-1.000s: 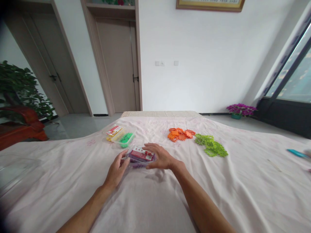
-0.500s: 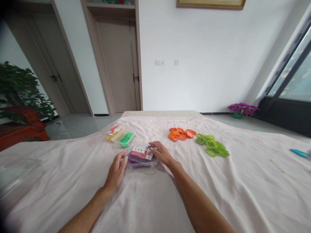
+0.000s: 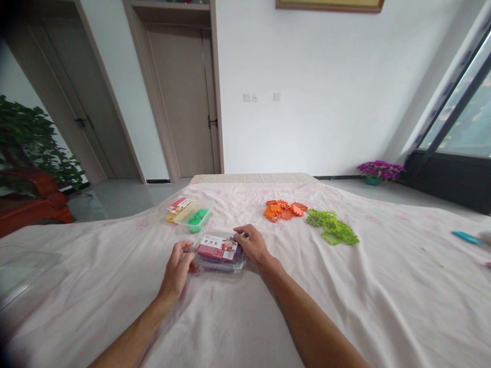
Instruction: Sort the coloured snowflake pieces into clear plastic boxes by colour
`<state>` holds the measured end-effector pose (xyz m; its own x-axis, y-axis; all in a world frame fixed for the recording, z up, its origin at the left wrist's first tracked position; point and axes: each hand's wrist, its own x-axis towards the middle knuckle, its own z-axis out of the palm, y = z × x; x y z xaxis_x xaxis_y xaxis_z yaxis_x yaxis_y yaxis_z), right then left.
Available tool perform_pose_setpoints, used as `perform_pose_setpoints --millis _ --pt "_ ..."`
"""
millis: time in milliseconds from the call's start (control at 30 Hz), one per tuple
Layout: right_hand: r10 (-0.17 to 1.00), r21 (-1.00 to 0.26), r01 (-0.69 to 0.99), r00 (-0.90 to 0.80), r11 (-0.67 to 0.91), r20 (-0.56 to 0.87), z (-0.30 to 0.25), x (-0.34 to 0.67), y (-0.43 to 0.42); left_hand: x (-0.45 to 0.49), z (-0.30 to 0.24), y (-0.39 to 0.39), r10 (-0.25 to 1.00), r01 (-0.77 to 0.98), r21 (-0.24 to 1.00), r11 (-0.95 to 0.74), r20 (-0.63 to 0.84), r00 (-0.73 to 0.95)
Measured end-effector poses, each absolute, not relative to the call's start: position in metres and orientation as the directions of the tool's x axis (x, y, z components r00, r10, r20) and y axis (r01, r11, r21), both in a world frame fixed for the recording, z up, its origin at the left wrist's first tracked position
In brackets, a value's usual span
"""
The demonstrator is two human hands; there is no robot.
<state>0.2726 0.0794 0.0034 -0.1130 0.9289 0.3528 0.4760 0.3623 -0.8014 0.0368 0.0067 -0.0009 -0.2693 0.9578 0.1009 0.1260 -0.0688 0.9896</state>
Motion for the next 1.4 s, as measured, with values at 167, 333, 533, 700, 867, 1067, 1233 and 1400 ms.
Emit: perform_pose_setpoints --millis 167,333,533,700,867,1067,1233,1400 --pt "0.963 -0.827 0.495 -0.111 0.267 0.244 0.005 0.277 0.083 0.040 -0.002 0.003 0.963 0.083 0.996 -0.024 0.046 -0.267" --pt "0.977 -0.886 0.412 -0.120 0.212 0.178 0.002 0.277 0.091 0.041 -0.001 0.003 0.969 0.107 0.992 0.072 -0.045 -0.243" --pt "0.988 -0.979 0.200 -0.156 0.048 0.017 0.003 0.274 0.090 0.041 0.014 -0.002 0.959 -0.007 0.972 0.234 -0.232 -0.162" --pt "0.978 -0.997 0.061 -0.202 -0.050 -0.061 0.008 0.275 0.085 0.040 0.020 -0.003 0.951 -0.078 0.959 0.271 -0.280 -0.129" --pt "0.975 -0.989 0.045 -0.166 -0.143 -0.148 0.011 0.273 0.084 0.041 0.017 -0.001 0.963 -0.096 0.969 0.228 -0.239 -0.128" --pt "0.975 -0.983 -0.010 -0.134 -0.181 -0.178 0.014 0.266 0.082 0.044 0.014 -0.004 0.970 -0.143 0.973 0.183 -0.202 -0.134" --pt "0.979 -0.981 -0.100 -0.140 -0.164 -0.149 0.007 0.265 0.083 0.044 0.016 -0.005 0.973 -0.150 0.973 0.174 -0.193 -0.123" --pt "0.982 -0.981 -0.140 -0.151 -0.131 -0.110 0.002 0.265 0.083 0.044 0.015 -0.006 0.981 -0.160 0.977 0.144 -0.162 -0.108"
